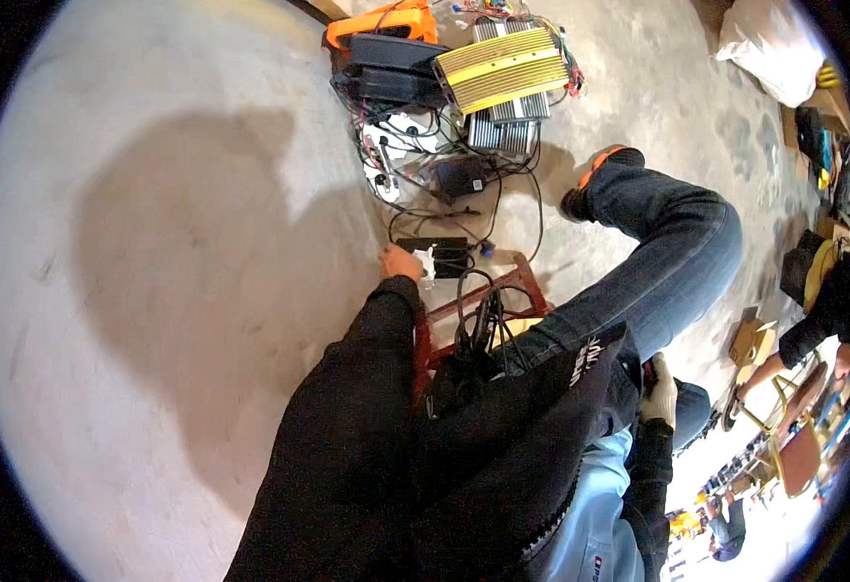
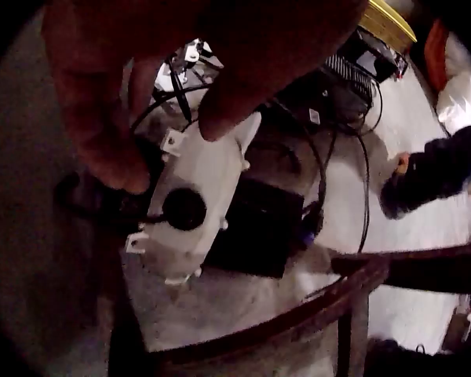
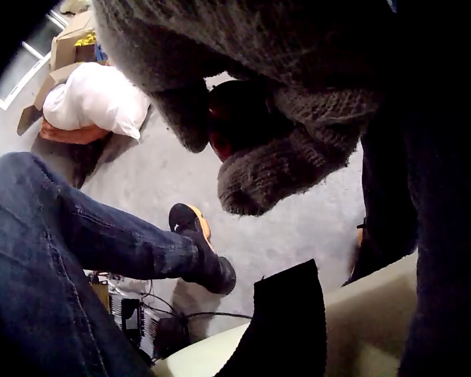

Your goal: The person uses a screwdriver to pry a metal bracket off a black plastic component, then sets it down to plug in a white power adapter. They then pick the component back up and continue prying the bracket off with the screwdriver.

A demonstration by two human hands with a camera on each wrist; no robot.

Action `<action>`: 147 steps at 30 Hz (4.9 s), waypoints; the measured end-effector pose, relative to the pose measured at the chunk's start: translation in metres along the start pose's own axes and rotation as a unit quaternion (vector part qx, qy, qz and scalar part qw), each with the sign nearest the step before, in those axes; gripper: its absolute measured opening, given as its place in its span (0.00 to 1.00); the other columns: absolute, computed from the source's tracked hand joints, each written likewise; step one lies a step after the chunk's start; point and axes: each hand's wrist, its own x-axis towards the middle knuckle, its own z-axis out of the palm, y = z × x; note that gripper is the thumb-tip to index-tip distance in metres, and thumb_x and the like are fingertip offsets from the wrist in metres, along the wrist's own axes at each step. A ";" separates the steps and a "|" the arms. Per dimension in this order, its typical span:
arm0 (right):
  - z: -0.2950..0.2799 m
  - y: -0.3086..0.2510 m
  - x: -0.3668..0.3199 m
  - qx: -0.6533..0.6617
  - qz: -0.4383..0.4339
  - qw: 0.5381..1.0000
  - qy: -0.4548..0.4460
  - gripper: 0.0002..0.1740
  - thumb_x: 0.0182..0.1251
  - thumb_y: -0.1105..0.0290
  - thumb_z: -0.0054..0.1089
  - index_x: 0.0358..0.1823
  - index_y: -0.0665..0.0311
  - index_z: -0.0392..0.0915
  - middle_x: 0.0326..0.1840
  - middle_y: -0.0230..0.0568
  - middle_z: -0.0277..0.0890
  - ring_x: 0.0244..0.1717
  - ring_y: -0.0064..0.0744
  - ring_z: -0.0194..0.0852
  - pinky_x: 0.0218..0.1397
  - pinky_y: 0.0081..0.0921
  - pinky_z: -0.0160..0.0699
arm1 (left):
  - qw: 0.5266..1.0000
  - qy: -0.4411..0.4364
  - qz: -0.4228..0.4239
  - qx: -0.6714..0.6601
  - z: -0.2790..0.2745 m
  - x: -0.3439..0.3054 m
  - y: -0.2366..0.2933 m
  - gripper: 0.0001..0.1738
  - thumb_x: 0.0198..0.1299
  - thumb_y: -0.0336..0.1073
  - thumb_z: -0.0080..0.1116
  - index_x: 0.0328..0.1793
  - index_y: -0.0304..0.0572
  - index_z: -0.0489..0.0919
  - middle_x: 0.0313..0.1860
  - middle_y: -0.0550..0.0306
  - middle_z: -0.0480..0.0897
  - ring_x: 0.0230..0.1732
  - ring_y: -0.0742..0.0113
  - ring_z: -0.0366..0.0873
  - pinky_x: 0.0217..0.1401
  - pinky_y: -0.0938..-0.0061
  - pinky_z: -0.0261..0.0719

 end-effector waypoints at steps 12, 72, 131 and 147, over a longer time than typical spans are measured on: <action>0.000 -0.001 0.000 -0.038 0.000 0.999 0.024 0.13 0.75 0.60 0.58 0.42 0.65 0.75 0.30 0.35 0.75 0.25 0.24 0.74 0.23 0.18 0.76 | 0.983 0.062 0.064 -0.159 -0.061 0.080 0.045 0.29 0.50 0.37 0.60 0.61 0.32 0.80 0.57 0.34 0.81 0.60 0.39 0.77 0.63 0.55 0.75; -0.041 0.012 0.045 0.178 -0.032 0.969 -0.169 0.20 0.76 0.59 0.57 0.53 0.70 0.72 0.38 0.45 0.78 0.28 0.26 0.74 0.27 0.21 0.76 | 0.952 0.037 0.273 -0.135 -0.141 -0.067 0.034 0.24 0.72 0.50 0.52 0.31 0.38 0.80 0.27 0.57 0.81 0.30 0.67 0.77 0.35 0.69 0.72; -0.054 -0.025 -0.056 0.235 -0.314 0.873 -0.290 0.31 0.65 0.62 0.67 0.66 0.69 0.72 0.47 0.36 0.79 0.39 0.20 0.73 0.41 0.19 0.72 | 0.662 -0.596 0.410 -0.196 -0.013 -0.405 0.341 0.13 0.72 0.28 0.48 0.57 0.34 0.80 0.48 0.55 0.84 0.50 0.65 0.81 0.59 0.68 0.78; -0.047 0.006 -0.016 0.383 -0.185 0.882 -0.201 0.24 0.65 0.73 0.61 0.61 0.73 0.70 0.45 0.41 0.78 0.41 0.28 0.78 0.45 0.23 0.79 | 0.767 -0.376 0.496 -0.158 -0.017 -0.360 0.344 0.11 0.74 0.37 0.51 0.50 0.37 0.78 0.34 0.62 0.79 0.34 0.72 0.79 0.42 0.76 0.80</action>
